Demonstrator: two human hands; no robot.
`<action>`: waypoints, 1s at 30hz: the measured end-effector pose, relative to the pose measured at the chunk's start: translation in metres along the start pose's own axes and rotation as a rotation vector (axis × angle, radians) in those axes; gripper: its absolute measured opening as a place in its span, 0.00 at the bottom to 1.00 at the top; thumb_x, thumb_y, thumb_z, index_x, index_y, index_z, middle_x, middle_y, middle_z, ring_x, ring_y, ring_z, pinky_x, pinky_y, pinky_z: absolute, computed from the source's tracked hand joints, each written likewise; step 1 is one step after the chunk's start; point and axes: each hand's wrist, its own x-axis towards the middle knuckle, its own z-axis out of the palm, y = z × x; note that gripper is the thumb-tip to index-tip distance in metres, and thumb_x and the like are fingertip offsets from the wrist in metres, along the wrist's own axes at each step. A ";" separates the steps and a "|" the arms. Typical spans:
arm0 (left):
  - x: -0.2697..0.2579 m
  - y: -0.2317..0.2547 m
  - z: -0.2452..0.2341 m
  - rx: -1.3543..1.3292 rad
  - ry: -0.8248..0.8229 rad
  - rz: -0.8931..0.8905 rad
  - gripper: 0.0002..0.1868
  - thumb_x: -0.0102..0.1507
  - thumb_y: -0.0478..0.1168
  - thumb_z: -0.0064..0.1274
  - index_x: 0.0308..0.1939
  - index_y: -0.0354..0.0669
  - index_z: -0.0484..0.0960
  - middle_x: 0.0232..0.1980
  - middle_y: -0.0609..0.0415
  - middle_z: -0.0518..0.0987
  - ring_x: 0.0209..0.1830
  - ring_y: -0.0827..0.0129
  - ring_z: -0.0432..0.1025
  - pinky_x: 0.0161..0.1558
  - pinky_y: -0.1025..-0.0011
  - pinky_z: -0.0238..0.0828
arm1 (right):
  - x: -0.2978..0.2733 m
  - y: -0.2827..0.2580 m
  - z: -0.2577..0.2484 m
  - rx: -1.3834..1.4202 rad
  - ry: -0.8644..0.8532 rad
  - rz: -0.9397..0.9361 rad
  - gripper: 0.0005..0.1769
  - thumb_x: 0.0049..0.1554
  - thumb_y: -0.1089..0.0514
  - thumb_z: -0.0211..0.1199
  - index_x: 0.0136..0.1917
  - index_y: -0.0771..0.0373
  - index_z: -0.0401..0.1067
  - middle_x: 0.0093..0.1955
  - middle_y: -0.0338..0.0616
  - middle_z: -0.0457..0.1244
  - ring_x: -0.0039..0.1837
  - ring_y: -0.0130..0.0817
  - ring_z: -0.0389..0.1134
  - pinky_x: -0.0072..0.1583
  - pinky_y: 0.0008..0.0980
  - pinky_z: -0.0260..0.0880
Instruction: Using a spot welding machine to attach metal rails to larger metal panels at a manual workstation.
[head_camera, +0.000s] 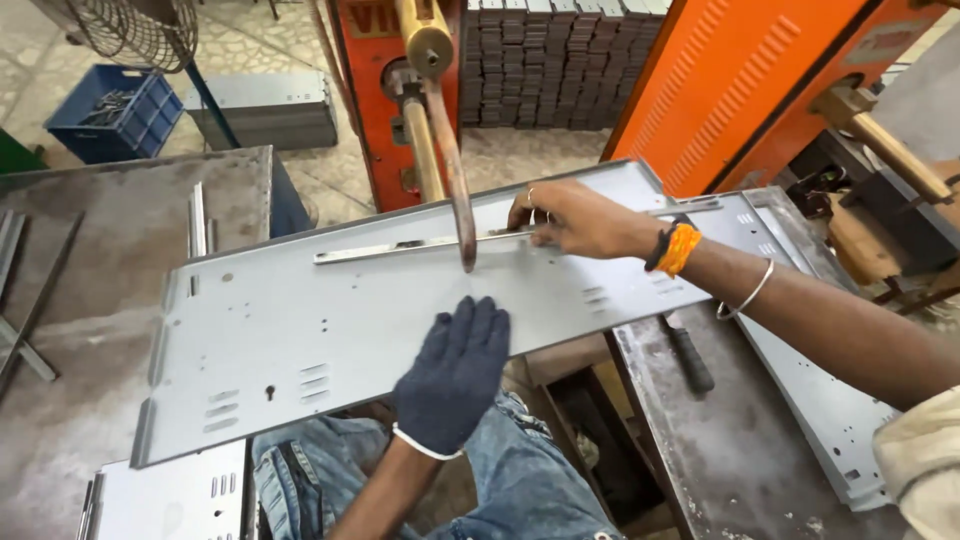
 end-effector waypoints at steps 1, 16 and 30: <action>0.001 0.004 0.001 0.003 0.014 0.013 0.22 0.61 0.36 0.50 0.59 0.38 0.81 0.64 0.43 0.80 0.64 0.53 0.75 0.63 0.57 0.72 | 0.002 -0.003 0.004 0.020 -0.028 0.032 0.17 0.52 0.65 0.67 0.56 0.65 0.73 0.53 0.50 0.67 0.58 0.49 0.69 0.58 0.44 0.68; 0.012 0.049 0.022 0.027 -0.025 0.039 0.21 0.60 0.38 0.51 0.56 0.33 0.82 0.61 0.39 0.80 0.63 0.49 0.75 0.64 0.56 0.70 | 0.007 0.004 0.038 -0.142 0.263 -0.094 0.08 0.52 0.63 0.69 0.47 0.59 0.76 0.54 0.48 0.67 0.59 0.49 0.66 0.60 0.45 0.62; -0.062 0.019 -0.033 -0.117 0.118 -0.089 0.14 0.65 0.43 0.52 0.54 0.49 0.83 0.57 0.54 0.82 0.57 0.62 0.77 0.54 0.58 0.72 | 0.035 0.045 0.062 -0.094 0.349 0.052 0.13 0.65 0.55 0.58 0.53 0.66 0.78 0.48 0.58 0.70 0.50 0.55 0.71 0.52 0.47 0.69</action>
